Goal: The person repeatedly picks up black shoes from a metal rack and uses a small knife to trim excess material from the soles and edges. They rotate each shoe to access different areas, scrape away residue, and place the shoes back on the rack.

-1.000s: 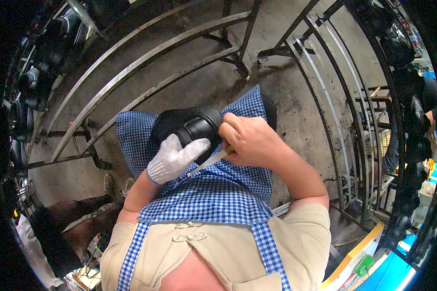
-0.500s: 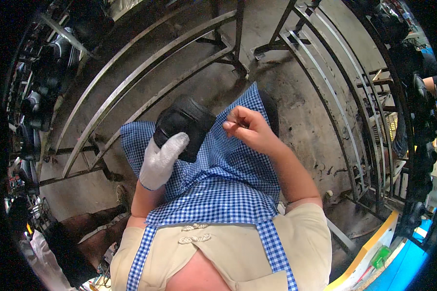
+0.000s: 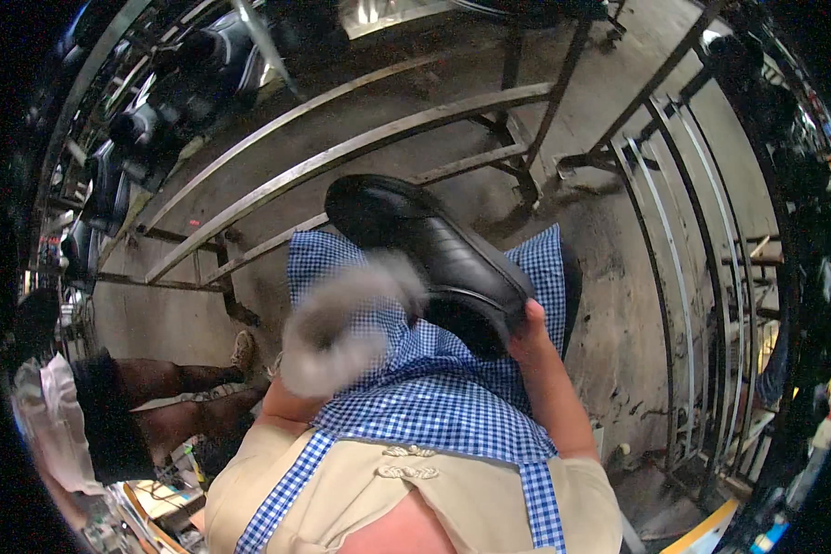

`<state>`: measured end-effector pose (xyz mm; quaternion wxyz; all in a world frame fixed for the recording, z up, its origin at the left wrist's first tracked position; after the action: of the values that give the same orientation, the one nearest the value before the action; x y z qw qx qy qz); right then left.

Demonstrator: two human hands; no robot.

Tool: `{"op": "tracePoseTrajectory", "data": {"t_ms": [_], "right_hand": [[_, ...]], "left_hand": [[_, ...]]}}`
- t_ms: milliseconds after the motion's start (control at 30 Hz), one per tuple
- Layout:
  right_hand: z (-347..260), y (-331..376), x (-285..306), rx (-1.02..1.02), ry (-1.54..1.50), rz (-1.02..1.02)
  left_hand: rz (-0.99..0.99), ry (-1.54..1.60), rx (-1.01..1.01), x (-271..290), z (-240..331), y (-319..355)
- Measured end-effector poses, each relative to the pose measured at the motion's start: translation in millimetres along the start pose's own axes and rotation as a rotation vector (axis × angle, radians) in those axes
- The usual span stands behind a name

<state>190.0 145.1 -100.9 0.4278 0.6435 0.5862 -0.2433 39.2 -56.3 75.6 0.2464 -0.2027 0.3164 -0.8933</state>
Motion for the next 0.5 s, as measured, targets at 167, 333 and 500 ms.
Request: {"op": "tracePoseTrajectory", "data": {"t_ms": [167, 333, 500], "right_hand": [[4, 1, 3, 0.102, -0.095, -0.104], [-19, 5, 37, -0.113, 0.42, 0.596], [-82, 13, -36, 0.489, 0.946, 0.388]], "left_hand": [[0.873, 0.104, 0.476, 12, -24, -9], [0.762, 0.218, 0.412, 20, -30, -12], [0.291, 0.038, 0.247, 17, -27, -20]]}}
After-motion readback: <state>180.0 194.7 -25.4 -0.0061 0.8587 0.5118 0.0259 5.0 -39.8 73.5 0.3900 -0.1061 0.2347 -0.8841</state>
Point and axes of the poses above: each hand's wrist, its own y-axis away from the middle knuckle, its own x-axis out of the back of the hand, z = x × y, the point moved 1 cm from there along -y, towards the middle knuckle, and after that the axes turned 13 degrees about -x, right-handed, at the moved point
